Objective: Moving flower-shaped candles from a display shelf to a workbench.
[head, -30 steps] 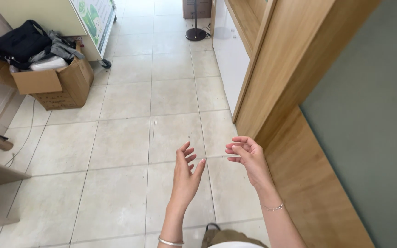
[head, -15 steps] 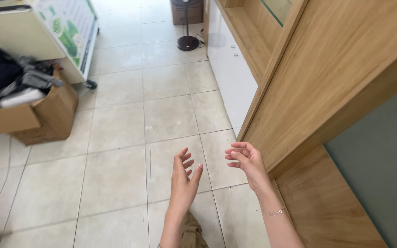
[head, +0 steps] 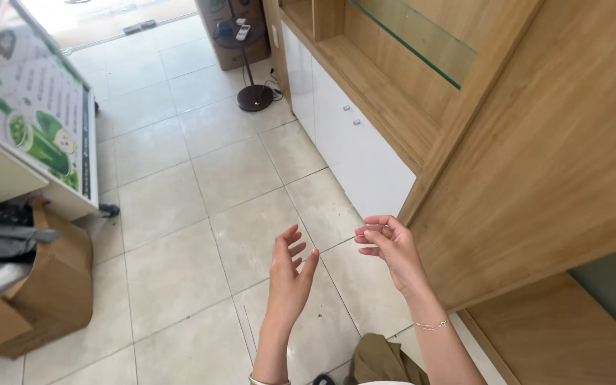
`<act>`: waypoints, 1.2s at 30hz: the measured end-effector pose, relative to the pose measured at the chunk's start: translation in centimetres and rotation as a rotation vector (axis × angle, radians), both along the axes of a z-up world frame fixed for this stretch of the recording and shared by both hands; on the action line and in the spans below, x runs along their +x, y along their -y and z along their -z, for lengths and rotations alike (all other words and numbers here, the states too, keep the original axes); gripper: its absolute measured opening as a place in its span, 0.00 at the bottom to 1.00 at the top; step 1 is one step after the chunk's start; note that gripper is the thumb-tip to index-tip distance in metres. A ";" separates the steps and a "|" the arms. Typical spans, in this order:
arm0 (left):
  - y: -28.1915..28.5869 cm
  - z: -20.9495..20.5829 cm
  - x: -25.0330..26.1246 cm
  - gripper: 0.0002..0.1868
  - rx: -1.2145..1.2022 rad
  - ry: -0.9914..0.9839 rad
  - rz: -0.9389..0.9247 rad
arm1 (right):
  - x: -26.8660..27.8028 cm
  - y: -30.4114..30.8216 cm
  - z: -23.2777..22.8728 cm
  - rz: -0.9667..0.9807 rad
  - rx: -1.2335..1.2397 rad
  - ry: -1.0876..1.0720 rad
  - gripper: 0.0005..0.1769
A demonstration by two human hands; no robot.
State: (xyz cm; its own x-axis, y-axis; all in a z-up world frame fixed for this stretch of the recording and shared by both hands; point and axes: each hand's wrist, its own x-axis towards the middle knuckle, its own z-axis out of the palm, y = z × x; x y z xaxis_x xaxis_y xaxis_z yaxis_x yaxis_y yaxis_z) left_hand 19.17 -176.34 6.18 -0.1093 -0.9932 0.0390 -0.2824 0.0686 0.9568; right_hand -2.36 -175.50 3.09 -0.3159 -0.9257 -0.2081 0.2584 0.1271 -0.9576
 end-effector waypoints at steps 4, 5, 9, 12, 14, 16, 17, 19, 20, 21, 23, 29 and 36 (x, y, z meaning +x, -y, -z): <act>7.2 -0.2 -1.1 0.29 0.002 -0.010 0.028 | -0.9 7.2 0.7 0.032 -0.025 0.022 0.13; 9.1 0.0 -1.6 0.29 0.003 -0.015 0.037 | -1.3 9.3 0.9 0.043 -0.012 0.018 0.14; 18.4 2.6 -3.3 0.30 -0.002 -0.058 0.017 | -2.7 19.3 1.5 0.023 -0.037 0.033 0.13; 25.3 0.6 -4.6 0.29 0.056 -0.012 -0.009 | -3.8 27.6 1.1 -0.049 -0.057 0.038 0.14; 29.9 0.2 -5.8 0.29 0.034 -0.007 -0.010 | -4.8 32.6 0.5 -0.065 -0.064 0.029 0.13; 33.8 0.0 -6.8 0.28 0.029 0.000 -0.008 | -5.6 36.7 0.0 -0.078 -0.052 0.021 0.13; 35.7 -0.1 -7.4 0.27 0.031 -0.002 -0.014 | -6.2 38.6 -0.3 -0.085 -0.070 0.017 0.13; 39.4 -0.2 -8.4 0.26 0.037 -0.003 -0.025 | -7.1 42.4 -0.5 -0.095 -0.084 0.015 0.13; 41.1 -0.2 -8.8 0.26 0.052 -0.026 -0.006 | -7.7 44.1 -0.3 -0.090 -0.091 0.016 0.12; 42.8 -0.2 -9.3 0.26 0.067 -0.049 0.013 | -8.2 45.7 -0.1 -0.085 -0.099 0.016 0.12; 46.0 0.0 -10.2 0.25 0.069 -0.047 0.032 | -9.2 48.5 -0.2 -0.068 -0.068 0.002 0.12; 56.7 1.3 -12.6 0.22 -0.004 0.012 0.112 | -11.7 56.8 0.4 0.028 -0.069 -0.030 0.13; 72.5 1.9 -16.4 0.27 -0.087 -0.026 0.290 | -14.1 67.2 -1.0 0.283 -0.115 -0.138 0.15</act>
State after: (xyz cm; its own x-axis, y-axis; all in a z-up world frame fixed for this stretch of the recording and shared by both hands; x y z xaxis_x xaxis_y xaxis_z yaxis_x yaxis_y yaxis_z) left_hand 2.82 -248.80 4.29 -0.3857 -0.9136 0.1288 -0.2141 0.2245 0.9507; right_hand -16.49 -242.67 4.06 -0.5820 -0.8119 -0.0451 0.1353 -0.0420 -0.9899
